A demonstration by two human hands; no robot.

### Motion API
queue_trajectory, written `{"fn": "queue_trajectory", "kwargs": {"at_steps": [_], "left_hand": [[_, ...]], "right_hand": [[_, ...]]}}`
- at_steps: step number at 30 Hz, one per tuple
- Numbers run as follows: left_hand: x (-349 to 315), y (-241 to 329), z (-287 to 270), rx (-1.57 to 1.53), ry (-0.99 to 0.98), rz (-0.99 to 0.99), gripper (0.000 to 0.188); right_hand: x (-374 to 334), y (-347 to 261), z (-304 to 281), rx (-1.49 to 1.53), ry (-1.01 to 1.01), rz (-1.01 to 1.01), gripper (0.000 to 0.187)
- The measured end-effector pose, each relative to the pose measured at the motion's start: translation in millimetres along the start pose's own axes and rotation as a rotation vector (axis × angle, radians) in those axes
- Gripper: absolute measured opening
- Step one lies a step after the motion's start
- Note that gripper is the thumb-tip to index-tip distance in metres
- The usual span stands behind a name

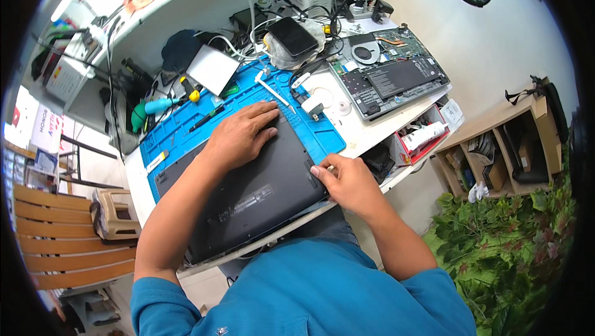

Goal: The person places a laptop bottom cover onto a workbench and secures it by tightening multiple screws with a yellow-handled screwdriver. The person systematically works around the perimeter of the cover, inserting and tightening screws into various holes.

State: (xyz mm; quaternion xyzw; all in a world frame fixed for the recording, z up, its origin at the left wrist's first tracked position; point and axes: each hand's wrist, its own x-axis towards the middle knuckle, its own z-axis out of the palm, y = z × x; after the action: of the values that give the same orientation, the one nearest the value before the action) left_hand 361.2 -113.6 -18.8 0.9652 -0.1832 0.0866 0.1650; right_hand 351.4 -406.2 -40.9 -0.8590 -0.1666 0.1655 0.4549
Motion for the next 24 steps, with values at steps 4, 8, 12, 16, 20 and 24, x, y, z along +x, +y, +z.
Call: {"fn": "queue_trajectory", "kwargs": {"at_steps": [4, 8, 12, 16, 20, 24], "left_hand": [[12, -3, 3, -0.017, -0.056, -0.040, 0.043], [19, 0, 2, 0.032, -0.040, 0.003, 0.042], [32, 12, -12, 0.040, -0.148, 0.001, 0.036], [18, 26, 7, 0.061, -0.074, 0.139, 0.030], [8, 47, 3, -0.017, -0.118, 0.134, 0.030], [15, 55, -3, 0.043, -0.150, 0.151, 0.032]], "right_hand": [[1, 4, -1, 0.229, -0.072, 0.167, 0.030], [4, 9, -5, 0.408, -0.145, 0.262, 0.030], [8, 11, -8, 0.449, -0.188, 0.269, 0.032], [17, 11, -13, 0.425, -0.257, 0.252, 0.031], [21, 14, -15, 0.423, -0.291, 0.265, 0.031], [20, 15, -15, 0.425, -0.295, 0.271, 0.028]]}}
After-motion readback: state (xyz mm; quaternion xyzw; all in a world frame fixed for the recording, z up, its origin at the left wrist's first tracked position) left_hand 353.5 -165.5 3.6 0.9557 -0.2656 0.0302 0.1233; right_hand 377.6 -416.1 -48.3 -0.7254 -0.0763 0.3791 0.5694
